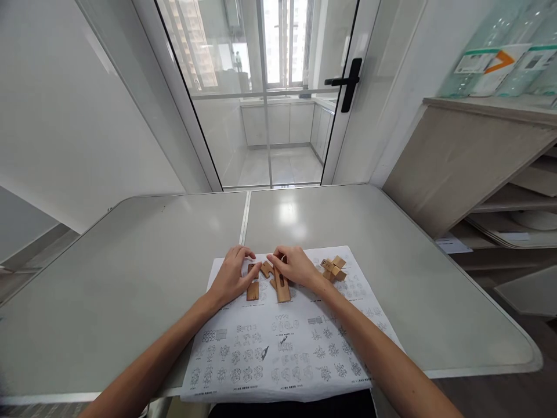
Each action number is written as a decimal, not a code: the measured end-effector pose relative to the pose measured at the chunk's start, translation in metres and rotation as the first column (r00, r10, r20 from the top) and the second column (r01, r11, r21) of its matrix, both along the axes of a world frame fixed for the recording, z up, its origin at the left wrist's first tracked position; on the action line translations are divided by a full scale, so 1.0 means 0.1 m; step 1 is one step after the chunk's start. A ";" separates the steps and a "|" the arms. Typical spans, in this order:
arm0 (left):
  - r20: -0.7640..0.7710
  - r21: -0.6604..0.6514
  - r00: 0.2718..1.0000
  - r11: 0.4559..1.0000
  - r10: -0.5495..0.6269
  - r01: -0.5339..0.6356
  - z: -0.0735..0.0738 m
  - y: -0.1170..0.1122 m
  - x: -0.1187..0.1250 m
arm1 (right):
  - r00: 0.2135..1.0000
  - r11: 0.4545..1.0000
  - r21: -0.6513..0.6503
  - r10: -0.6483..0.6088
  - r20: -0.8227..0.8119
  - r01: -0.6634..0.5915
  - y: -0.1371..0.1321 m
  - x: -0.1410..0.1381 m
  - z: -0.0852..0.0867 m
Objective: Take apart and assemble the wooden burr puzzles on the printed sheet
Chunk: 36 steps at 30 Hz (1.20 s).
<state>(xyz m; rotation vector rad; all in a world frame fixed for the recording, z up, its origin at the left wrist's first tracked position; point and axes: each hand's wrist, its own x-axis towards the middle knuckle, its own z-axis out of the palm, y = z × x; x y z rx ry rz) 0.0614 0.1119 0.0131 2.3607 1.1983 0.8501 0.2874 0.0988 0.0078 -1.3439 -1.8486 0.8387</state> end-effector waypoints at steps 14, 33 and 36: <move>-0.085 -0.049 0.953 0.956 -0.292 0.288 0.04 -0.06 -0.01 | 0.995 0.997 -0.001 0.078 -0.068 -0.078 -0.04 -0.04 0.03; -0.033 0.033 0.999 0.999 -0.020 0.021 -0.11 0.09 -0.05 | 0.930 0.970 0.050 0.214 0.298 -0.239 -0.11 -0.03 0.11; -0.010 0.020 1.000 1.000 -0.004 0.004 -0.16 0.11 -0.07 | 0.900 0.953 0.007 0.284 0.331 -0.303 -0.13 -0.01 0.19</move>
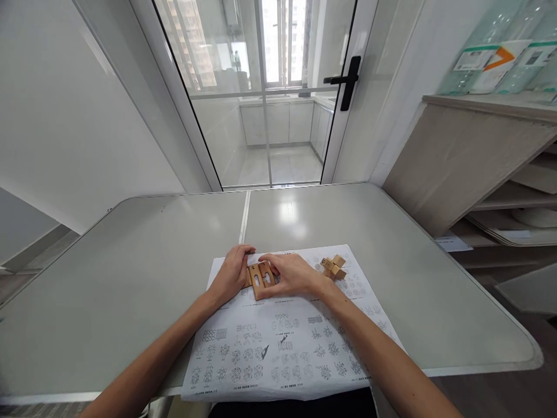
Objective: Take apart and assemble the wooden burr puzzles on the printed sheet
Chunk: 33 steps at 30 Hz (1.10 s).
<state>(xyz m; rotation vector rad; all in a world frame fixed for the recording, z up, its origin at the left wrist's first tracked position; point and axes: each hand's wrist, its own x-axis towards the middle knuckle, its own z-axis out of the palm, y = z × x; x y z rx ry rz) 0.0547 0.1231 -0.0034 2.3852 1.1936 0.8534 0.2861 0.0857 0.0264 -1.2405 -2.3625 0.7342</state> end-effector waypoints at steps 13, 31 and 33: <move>0.020 -0.165 0.999 0.986 -0.034 0.037 -0.02 -0.01 -0.04 | 0.995 0.995 0.012 -0.096 0.001 0.096 -0.02 -0.05 -0.10; 0.104 -0.205 0.993 0.975 -0.064 0.084 0.07 -0.04 0.00 | 0.996 0.993 0.074 -0.087 -0.011 0.087 -0.01 -0.07 -0.16; 0.143 -0.246 0.989 0.966 -0.043 0.077 0.07 -0.03 0.01 | 0.997 0.993 0.079 -0.081 -0.020 0.082 -0.01 -0.07 -0.16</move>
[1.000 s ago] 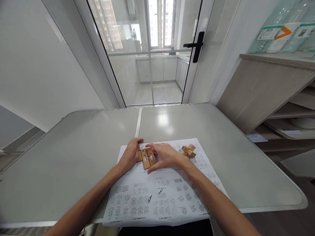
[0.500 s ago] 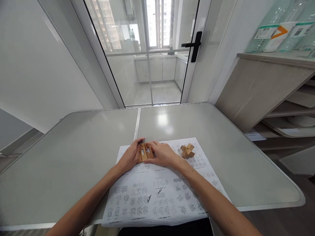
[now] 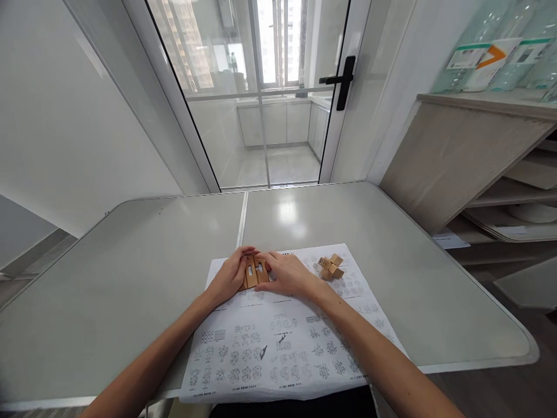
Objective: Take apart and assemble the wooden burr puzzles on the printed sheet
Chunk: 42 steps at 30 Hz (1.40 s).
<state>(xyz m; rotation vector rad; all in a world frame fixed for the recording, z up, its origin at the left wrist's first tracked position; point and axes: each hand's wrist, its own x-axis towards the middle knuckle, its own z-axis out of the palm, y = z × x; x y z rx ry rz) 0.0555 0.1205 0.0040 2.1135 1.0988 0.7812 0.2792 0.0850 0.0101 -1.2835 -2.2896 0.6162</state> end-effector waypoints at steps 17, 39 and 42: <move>-0.123 0.201 0.988 0.977 0.090 -0.064 0.06 -0.01 -0.01 | 0.994 0.996 -0.062 0.056 -0.097 -0.062 -0.06 -0.01 0.13; -0.262 0.252 0.954 0.965 0.145 -0.077 0.20 -0.09 -0.01 | 0.886 0.866 0.223 -0.397 -0.238 0.448 0.04 0.01 0.06; -0.286 0.277 0.947 0.959 0.143 -0.061 0.21 -0.13 0.01 | 0.824 0.786 0.252 -0.513 -0.242 0.564 0.05 0.05 0.06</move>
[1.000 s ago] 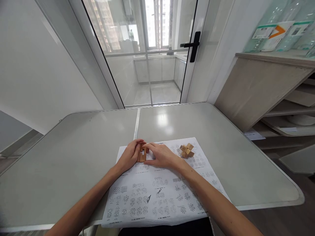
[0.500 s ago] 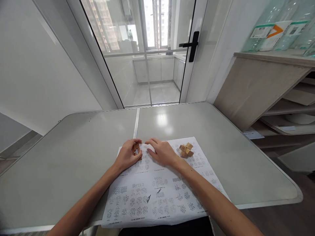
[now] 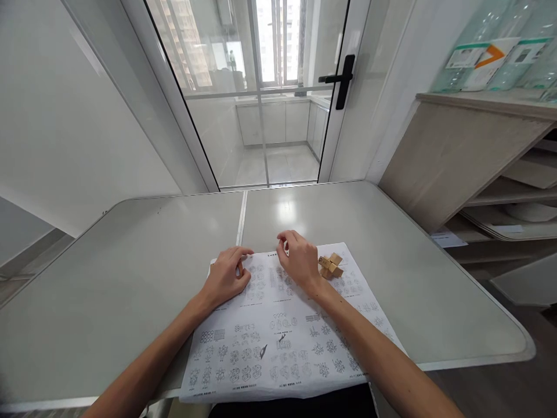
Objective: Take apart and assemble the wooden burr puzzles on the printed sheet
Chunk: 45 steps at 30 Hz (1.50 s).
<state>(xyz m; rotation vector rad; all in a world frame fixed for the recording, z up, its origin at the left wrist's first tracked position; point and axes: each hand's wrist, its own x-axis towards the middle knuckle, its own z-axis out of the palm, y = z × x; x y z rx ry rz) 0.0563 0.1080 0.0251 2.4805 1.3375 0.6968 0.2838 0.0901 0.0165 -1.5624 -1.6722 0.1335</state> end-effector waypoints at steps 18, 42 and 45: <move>0.010 -0.015 1.000 1.000 -0.020 0.020 -0.01 -0.02 0.04 | 0.924 0.858 -0.433 -0.115 0.365 0.278 -0.01 0.39 0.09; -0.002 -0.064 1.000 0.998 0.018 -0.018 -0.02 -0.04 0.05 | 0.956 0.874 -0.478 0.062 0.286 0.086 -0.20 1.06 0.49; 0.021 -0.045 1.000 0.999 -0.019 0.020 -0.02 -0.04 0.04 | 0.949 0.763 -0.646 0.191 0.252 0.018 -0.36 1.37 0.44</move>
